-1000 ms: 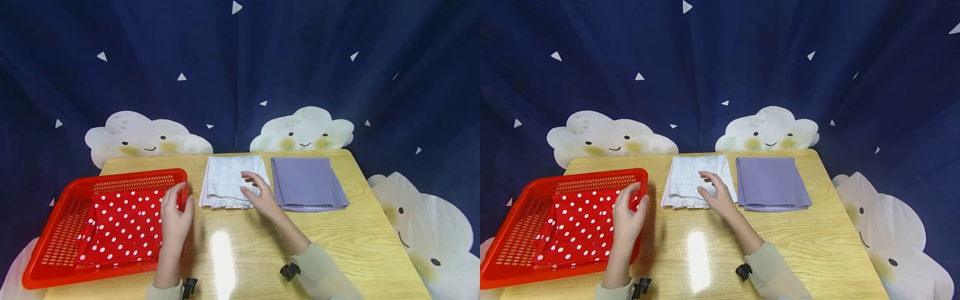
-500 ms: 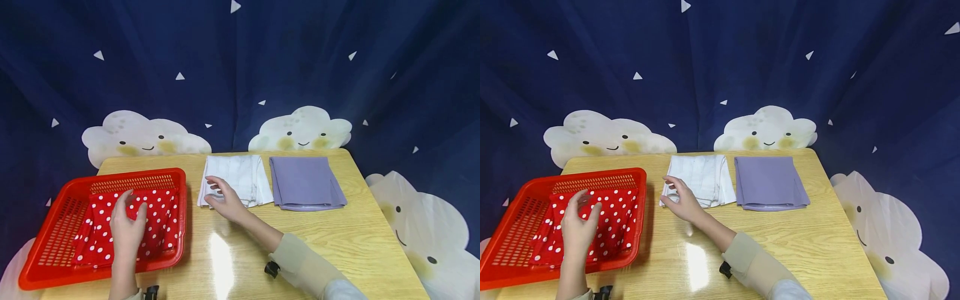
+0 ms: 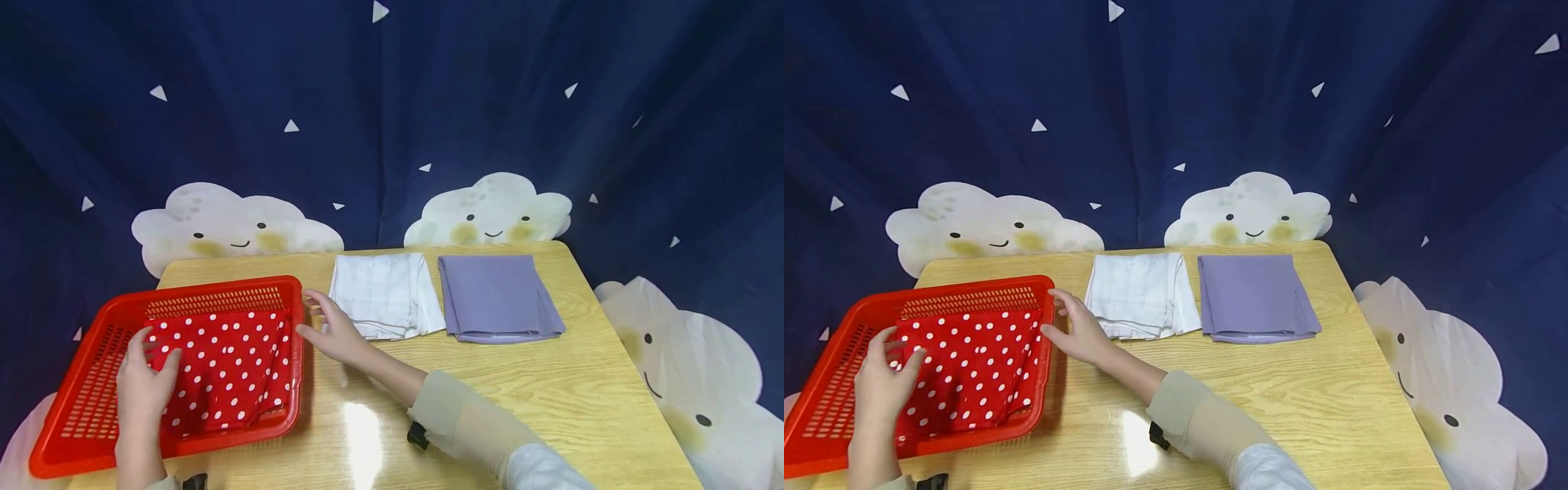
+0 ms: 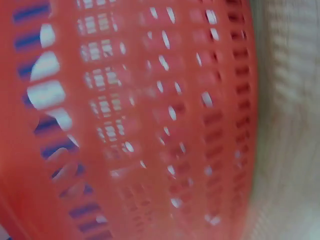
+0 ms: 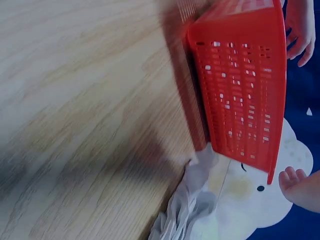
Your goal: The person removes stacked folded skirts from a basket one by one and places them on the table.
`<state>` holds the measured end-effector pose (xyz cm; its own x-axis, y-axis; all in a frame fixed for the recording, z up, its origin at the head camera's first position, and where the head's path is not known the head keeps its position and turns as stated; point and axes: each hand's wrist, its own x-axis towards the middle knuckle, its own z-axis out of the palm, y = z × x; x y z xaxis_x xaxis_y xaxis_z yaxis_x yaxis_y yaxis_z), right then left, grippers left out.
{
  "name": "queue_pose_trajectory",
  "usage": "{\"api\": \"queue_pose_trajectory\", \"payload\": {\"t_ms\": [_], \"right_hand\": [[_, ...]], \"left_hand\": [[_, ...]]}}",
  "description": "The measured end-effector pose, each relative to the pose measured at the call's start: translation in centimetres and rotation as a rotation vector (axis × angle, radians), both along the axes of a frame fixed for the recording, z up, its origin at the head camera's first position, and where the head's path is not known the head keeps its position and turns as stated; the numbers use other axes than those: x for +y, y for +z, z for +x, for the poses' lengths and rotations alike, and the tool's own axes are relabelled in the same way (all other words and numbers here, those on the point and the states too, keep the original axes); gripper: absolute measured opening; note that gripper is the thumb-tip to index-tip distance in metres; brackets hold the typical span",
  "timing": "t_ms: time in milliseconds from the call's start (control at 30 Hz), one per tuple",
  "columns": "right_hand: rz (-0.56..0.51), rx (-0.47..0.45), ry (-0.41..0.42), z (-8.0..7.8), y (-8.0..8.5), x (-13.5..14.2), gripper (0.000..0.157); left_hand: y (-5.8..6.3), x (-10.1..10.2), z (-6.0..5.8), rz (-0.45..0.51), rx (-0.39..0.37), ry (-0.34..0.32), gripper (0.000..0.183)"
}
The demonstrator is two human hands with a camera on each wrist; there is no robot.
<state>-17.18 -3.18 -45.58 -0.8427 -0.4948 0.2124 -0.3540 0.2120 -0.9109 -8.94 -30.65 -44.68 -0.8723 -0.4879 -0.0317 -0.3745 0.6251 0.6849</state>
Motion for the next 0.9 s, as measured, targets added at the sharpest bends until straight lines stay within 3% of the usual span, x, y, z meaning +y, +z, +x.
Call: {"api": "queue_pose_trajectory", "payload": {"t_ms": [167,467,600,767,900], "right_hand": [[0.014,-0.009,0.014,0.2,-0.8,-1.8,0.058],[0.102,-0.170,-0.034,1.6,-0.4,-5.3,0.062],[0.150,-0.234,-0.077,2.0,0.0,-6.6,0.064],[0.200,-0.368,-0.166,2.5,0.6,-8.2,0.068],[0.180,-0.487,-0.237,3.0,0.5,-9.5,0.072]], "left_hand": [[-0.9,-2.1,0.2,0.010,-0.071,-0.007,0.065],[-3.0,-6.3,0.1,-0.033,-0.200,-0.072,0.068],[-3.7,-7.8,0.1,-0.071,-0.251,-0.136,0.071],[-4.2,-8.8,-0.2,-0.075,-0.263,-0.172,0.074],[-4.7,-9.2,-0.3,-0.047,-0.243,-0.190,0.076]]}}
